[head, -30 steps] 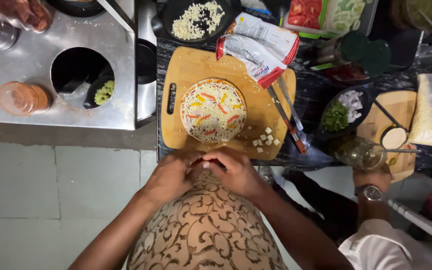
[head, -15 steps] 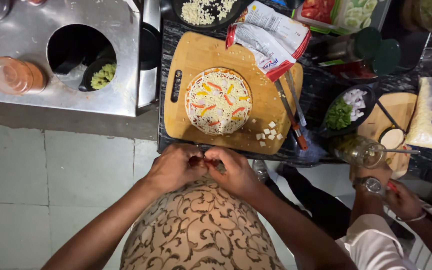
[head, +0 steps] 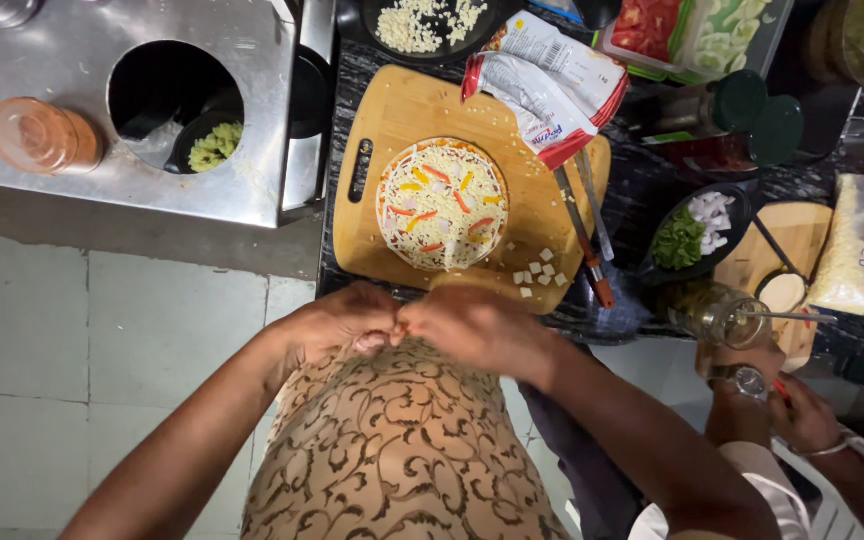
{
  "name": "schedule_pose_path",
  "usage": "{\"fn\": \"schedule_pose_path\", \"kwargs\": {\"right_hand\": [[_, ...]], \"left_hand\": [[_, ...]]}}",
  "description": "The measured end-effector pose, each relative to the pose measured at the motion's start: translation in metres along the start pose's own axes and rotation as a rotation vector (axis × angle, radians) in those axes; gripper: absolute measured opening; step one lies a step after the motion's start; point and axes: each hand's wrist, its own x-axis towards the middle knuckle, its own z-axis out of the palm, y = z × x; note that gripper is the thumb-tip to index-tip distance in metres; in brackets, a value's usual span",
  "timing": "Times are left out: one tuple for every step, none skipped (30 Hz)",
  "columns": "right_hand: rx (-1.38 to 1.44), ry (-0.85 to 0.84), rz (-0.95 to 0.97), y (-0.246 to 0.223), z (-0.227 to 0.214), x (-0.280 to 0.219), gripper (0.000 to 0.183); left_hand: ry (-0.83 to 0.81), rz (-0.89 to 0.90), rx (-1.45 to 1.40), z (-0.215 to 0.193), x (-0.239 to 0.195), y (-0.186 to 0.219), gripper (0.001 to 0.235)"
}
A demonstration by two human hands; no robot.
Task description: The person assembles a pizza by sprinkling shredded cheese over a sauce-topped base, then adds sliced bell peppers and black olives. The person places toppings by hand and uses a spoon to add olives from a jar. The pizza remains on a wooden cutting board throughout.
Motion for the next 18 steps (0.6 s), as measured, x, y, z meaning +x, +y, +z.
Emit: {"fn": "schedule_pose_path", "kwargs": {"right_hand": [[0.051,0.012,0.115,0.007,-0.002,0.002,0.021],[0.059,0.121,0.100,0.017,-0.006,0.005,0.022],[0.065,0.230,0.085,0.028,-0.011,0.008,0.025],[0.072,0.339,0.069,0.035,-0.013,0.009,0.028],[0.241,0.325,0.110,0.038,-0.012,0.010,0.031],[0.411,0.308,0.151,0.039,-0.011,0.012,0.035],[0.582,0.285,0.189,0.039,-0.008,0.014,0.039],[0.613,0.232,0.170,0.035,-0.004,0.017,0.042],[0.641,0.178,0.154,0.029,0.001,0.018,0.046],[0.668,0.125,0.138,0.022,0.006,0.020,0.049],[0.683,0.126,0.187,0.017,0.007,0.022,0.044],[0.698,0.127,0.236,0.012,0.008,0.024,0.040],[0.713,0.130,0.288,0.008,0.007,0.026,0.035],[0.712,0.126,0.298,0.006,0.005,0.028,0.031],[0.712,0.125,0.308,0.004,0.002,0.030,0.027],[0.711,0.124,0.319,0.004,-0.001,0.032,0.022],[0.666,0.096,0.309,0.004,-0.003,0.033,0.020],[0.621,0.069,0.300,0.005,-0.005,0.033,0.017]], "left_hand": [[0.012,0.030,-0.034,-0.002,-0.002,0.000,0.018],[0.025,0.060,-0.069,-0.003,-0.005,0.001,0.017],[0.043,0.077,-0.094,-0.004,-0.007,0.002,0.016],[0.062,0.095,-0.120,-0.006,-0.010,0.004,0.016],[0.085,0.111,-0.151,-0.005,-0.013,0.003,0.016],[0.099,0.123,-0.148,-0.004,-0.014,0.001,0.016],[0.117,0.138,-0.147,-0.003,-0.016,0.000,0.016],[0.136,0.152,-0.146,-0.002,-0.017,-0.001,0.016],[0.152,0.157,-0.130,0.000,-0.016,-0.002,0.016],[0.167,0.162,-0.114,0.002,-0.015,-0.003,0.017],[0.179,0.169,-0.093,0.002,-0.013,-0.003,0.017],[0.175,0.193,-0.037,0.003,-0.012,-0.002,0.018],[0.169,0.214,0.021,0.003,-0.011,-0.001,0.019],[0.163,0.236,0.080,0.004,-0.010,-0.001,0.019],[0.169,0.215,0.109,0.003,-0.010,-0.001,0.019],[0.175,0.195,0.137,0.002,-0.010,0.000,0.019],[0.176,0.172,0.167,0.002,-0.009,0.000,0.018],[0.172,0.174,0.198,0.001,-0.008,0.000,0.019]]}}
